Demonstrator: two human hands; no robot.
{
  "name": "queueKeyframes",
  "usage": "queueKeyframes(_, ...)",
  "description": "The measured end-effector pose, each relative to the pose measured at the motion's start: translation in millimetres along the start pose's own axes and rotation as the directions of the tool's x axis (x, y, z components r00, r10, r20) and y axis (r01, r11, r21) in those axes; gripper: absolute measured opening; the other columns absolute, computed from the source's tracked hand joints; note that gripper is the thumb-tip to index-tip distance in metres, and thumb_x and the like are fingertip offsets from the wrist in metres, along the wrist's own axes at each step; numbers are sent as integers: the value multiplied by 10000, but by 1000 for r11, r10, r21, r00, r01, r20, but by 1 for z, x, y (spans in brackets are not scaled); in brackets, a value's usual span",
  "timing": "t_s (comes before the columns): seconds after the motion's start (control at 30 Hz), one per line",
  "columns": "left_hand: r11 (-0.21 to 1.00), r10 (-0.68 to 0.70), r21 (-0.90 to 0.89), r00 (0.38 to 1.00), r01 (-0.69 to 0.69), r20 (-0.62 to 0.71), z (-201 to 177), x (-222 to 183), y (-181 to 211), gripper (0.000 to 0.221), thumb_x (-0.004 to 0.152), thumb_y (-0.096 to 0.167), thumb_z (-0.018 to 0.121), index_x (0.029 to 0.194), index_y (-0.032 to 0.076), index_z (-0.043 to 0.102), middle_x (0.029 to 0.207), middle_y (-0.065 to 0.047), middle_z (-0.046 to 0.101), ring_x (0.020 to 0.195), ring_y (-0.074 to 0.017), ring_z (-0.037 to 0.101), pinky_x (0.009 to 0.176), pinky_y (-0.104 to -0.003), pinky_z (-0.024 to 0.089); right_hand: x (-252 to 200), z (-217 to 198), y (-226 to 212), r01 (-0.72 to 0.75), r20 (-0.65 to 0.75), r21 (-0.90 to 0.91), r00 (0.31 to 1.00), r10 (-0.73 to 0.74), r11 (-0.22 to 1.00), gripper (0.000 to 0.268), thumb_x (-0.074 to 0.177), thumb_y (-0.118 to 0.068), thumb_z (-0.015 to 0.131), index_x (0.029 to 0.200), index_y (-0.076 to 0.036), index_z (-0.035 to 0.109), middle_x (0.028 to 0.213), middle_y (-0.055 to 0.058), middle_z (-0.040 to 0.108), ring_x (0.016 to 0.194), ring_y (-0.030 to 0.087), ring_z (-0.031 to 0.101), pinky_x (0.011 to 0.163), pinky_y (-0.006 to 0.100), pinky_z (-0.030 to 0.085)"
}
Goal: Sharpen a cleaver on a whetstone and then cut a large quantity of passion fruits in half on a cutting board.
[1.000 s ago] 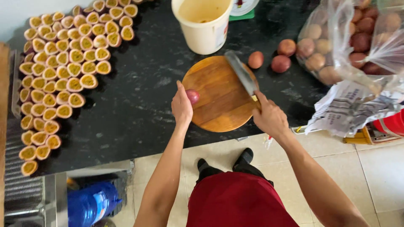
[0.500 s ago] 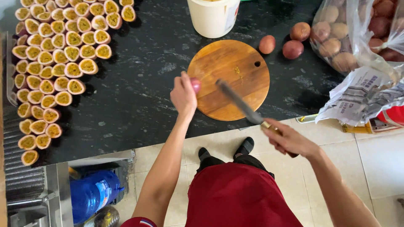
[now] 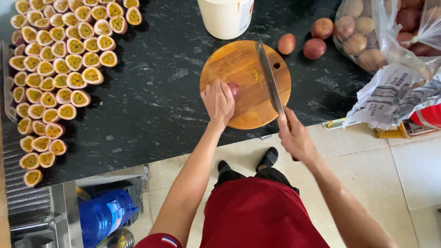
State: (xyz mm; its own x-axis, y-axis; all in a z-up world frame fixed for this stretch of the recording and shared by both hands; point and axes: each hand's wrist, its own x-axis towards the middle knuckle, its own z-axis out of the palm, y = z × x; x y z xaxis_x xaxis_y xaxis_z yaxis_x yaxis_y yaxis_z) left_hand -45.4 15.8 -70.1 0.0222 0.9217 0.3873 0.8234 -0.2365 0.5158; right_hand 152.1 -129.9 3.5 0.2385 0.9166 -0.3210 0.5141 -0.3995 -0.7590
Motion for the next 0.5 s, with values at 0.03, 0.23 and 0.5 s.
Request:
queueKeyframes(0.03, 1000, -2, 3, 1000, 2, -2, 0, 0, 0, 296, 1058, 259, 429, 993, 59, 638, 909, -126, 659, 921, -325, 592, 910, -478, 411, 0, 10, 2, 3, 3, 1, 1000, -3, 1000, 516, 1026, -379, 541, 1473, -125, 500, 762, 137, 667, 614, 221, 643, 573, 386, 515)
queueKeyframes(0.23, 995, 57, -70, 993, -65, -108, 10, -1, -5, 313, 1077, 256, 416, 1059, 21, 622, 907, -143, 638, 892, -351, 568, 803, -485, 396, -6, 49, -33, 201, -115, -69, 971, -208, 977, 410, 1080, -356, 484, 1410, -126, 562, 939, 311, 698, 947, 508, 672, 766, 558, 531)
queueKeyframes(0.5, 998, -10, -66, 997, 14, 71, 6, 3, -4, 345, 1060, 302, 387, 860, 107, 589, 850, -120, 633, 853, -358, 557, 773, -488, 381, -7, 55, -52, 241, -46, -107, 968, -247, 965, 416, 1080, -359, 392, 1390, -121, 535, 835, 293, 698, 832, 516, 666, 734, 598, 504)
